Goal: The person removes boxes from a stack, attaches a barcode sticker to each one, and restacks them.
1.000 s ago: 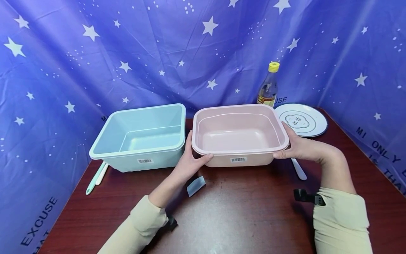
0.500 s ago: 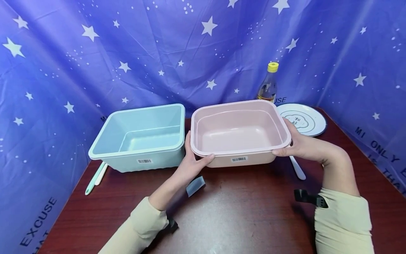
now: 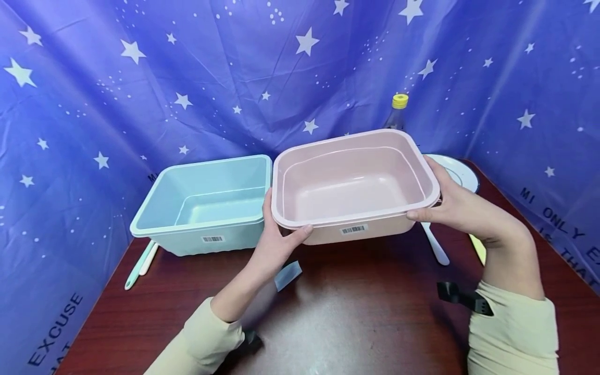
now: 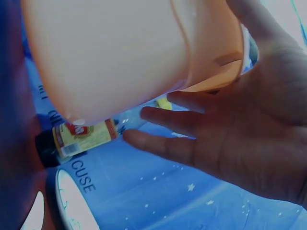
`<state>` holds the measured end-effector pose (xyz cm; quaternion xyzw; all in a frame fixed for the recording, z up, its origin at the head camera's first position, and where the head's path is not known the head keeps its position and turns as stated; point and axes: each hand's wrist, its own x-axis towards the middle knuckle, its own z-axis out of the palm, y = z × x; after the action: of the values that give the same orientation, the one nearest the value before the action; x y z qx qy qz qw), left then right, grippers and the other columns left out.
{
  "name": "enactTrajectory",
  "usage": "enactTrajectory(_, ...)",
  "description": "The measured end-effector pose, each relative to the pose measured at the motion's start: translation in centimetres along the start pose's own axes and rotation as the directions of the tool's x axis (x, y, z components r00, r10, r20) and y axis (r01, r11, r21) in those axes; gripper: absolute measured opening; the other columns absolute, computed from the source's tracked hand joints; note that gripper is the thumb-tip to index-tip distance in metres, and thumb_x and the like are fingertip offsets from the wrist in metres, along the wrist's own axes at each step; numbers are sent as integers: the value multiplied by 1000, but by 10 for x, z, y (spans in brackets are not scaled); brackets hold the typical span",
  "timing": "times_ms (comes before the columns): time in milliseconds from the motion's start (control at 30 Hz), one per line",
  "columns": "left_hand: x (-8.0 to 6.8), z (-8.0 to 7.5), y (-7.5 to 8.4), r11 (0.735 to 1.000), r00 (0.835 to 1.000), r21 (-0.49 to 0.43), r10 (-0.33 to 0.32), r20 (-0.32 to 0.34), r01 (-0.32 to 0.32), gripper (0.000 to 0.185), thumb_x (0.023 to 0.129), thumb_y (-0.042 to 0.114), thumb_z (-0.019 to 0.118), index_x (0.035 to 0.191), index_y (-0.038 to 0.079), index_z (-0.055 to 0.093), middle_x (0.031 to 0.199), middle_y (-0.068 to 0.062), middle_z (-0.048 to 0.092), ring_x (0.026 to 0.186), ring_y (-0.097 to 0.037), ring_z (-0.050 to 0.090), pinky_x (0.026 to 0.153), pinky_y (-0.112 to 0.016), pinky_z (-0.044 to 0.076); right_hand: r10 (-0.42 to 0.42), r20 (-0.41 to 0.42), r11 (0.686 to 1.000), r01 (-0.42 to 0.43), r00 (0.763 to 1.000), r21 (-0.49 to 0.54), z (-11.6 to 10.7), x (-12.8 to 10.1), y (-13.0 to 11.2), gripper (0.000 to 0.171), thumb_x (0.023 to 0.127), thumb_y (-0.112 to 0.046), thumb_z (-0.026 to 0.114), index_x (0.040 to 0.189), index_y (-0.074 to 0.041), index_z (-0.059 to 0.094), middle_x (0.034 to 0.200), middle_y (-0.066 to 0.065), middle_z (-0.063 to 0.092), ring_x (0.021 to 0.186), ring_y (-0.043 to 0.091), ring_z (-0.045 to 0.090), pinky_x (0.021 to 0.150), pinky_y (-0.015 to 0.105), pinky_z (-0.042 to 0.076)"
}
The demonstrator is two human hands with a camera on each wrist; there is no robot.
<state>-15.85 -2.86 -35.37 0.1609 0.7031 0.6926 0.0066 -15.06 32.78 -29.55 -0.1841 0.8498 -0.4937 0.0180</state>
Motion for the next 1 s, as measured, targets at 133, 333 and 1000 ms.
enactTrajectory(133, -2, -4, 13, 995, 998, -77, 63, -7, -64, 115, 84, 17, 81, 160, 30, -4, 157, 1, 27, 135, -35, 41, 101, -33, 46, -61, -31, 995, 63, 998, 75, 4, 2, -15, 97, 84, 13, 68, 161, -17, 18, 147, 14, 32, 112, 24, 53, 87, 18, 48)
enactTrajectory(333, -1, -12, 24, 973, 990, -181, 141, -12, -141, 113, 83, 5, 79, 160, 32, 0, 154, -6, 32, 126, -43, 47, 89, -28, 52, -123, -110, 984, 136, 986, 114, 12, 6, -33, 101, 77, 15, 72, 160, -16, 25, 143, 21, 40, 109, 29, 54, 85, 21, 49)
enactTrajectory(1000, -6, -53, 63, 956, 956, -24, 290, -50, -292, 114, 78, 17, 84, 160, 31, 7, 158, -5, 29, 134, -41, 42, 100, -57, 46, -213, -373, 934, 300, 903, 193, 46, 11, -66, 112, 61, 18, 79, 157, -13, 32, 142, 18, 44, 112, 25, 53, 86, 17, 45)
